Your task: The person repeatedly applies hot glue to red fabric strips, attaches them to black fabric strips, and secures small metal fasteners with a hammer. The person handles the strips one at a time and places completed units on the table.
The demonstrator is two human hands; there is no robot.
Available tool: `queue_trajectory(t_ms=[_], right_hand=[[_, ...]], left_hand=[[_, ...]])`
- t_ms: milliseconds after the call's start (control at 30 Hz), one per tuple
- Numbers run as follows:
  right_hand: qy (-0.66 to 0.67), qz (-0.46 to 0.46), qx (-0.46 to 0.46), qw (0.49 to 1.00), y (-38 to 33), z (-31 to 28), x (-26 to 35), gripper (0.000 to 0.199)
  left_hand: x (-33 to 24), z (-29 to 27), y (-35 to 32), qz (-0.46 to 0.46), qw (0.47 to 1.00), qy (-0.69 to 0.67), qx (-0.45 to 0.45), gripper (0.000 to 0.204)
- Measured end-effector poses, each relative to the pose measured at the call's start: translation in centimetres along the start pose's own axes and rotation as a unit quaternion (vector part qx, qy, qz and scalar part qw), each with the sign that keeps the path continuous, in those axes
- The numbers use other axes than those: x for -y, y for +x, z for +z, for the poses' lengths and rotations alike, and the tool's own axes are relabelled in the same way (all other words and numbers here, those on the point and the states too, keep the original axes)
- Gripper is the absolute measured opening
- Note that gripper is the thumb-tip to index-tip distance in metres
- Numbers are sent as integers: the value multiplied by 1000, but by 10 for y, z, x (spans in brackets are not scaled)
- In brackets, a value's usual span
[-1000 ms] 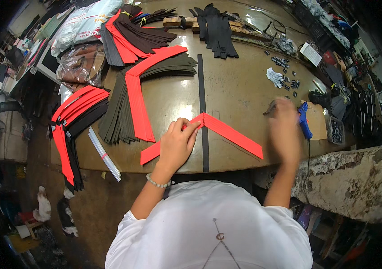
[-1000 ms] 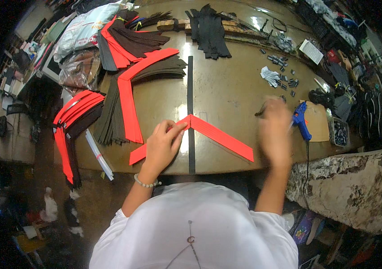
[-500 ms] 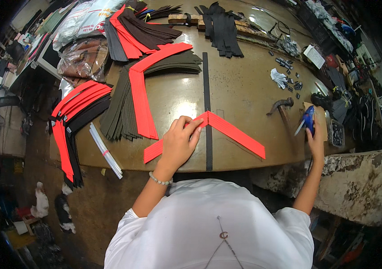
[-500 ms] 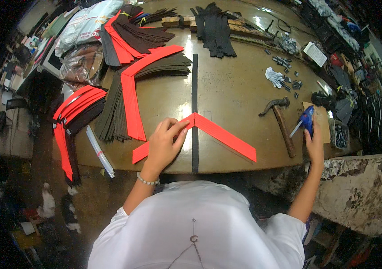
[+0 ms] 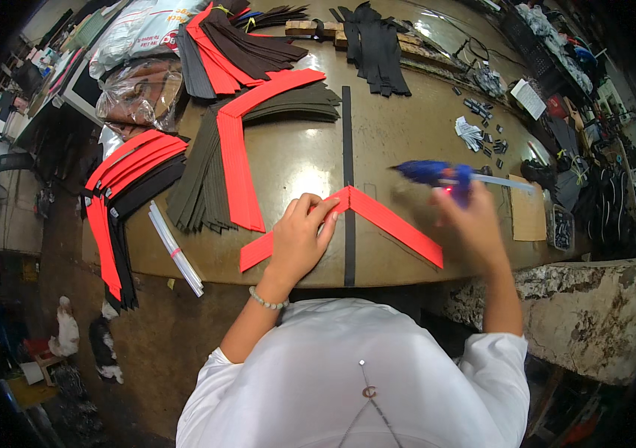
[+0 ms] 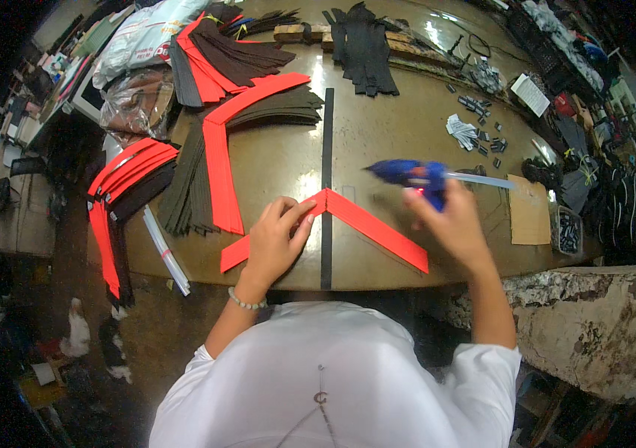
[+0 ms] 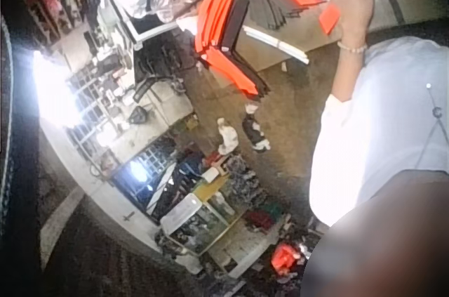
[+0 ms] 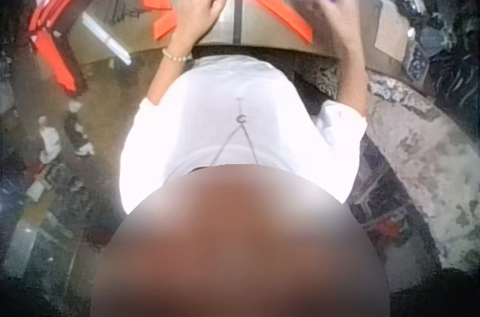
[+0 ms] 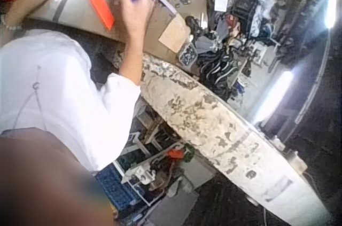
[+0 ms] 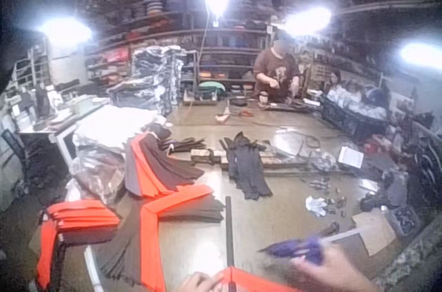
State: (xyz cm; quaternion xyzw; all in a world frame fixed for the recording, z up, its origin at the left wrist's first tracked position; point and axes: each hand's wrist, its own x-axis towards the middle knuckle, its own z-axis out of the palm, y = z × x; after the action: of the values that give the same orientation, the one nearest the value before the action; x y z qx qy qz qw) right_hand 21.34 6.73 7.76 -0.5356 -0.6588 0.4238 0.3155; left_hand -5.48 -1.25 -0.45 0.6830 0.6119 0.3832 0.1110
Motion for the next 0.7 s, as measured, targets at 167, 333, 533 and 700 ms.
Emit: queue_trajectory(t_ms=[167,333,533,700], right_hand=[[-108,2,97,989,21,34,19,43],[-173,-3,130,976,30,41,19,49],[-185,-36,126,974,30,43,17,49],[-203,-41,151,967,13,40,19,48]], left_hand=[[-1,-1,0,-4,1000,3,0,18],[-1,0,0,-7,1000,7,1,18],[-1,1,0,-6,1000,8,-6,18],[-2,1,-1,-14,1000,8,-2,18]])
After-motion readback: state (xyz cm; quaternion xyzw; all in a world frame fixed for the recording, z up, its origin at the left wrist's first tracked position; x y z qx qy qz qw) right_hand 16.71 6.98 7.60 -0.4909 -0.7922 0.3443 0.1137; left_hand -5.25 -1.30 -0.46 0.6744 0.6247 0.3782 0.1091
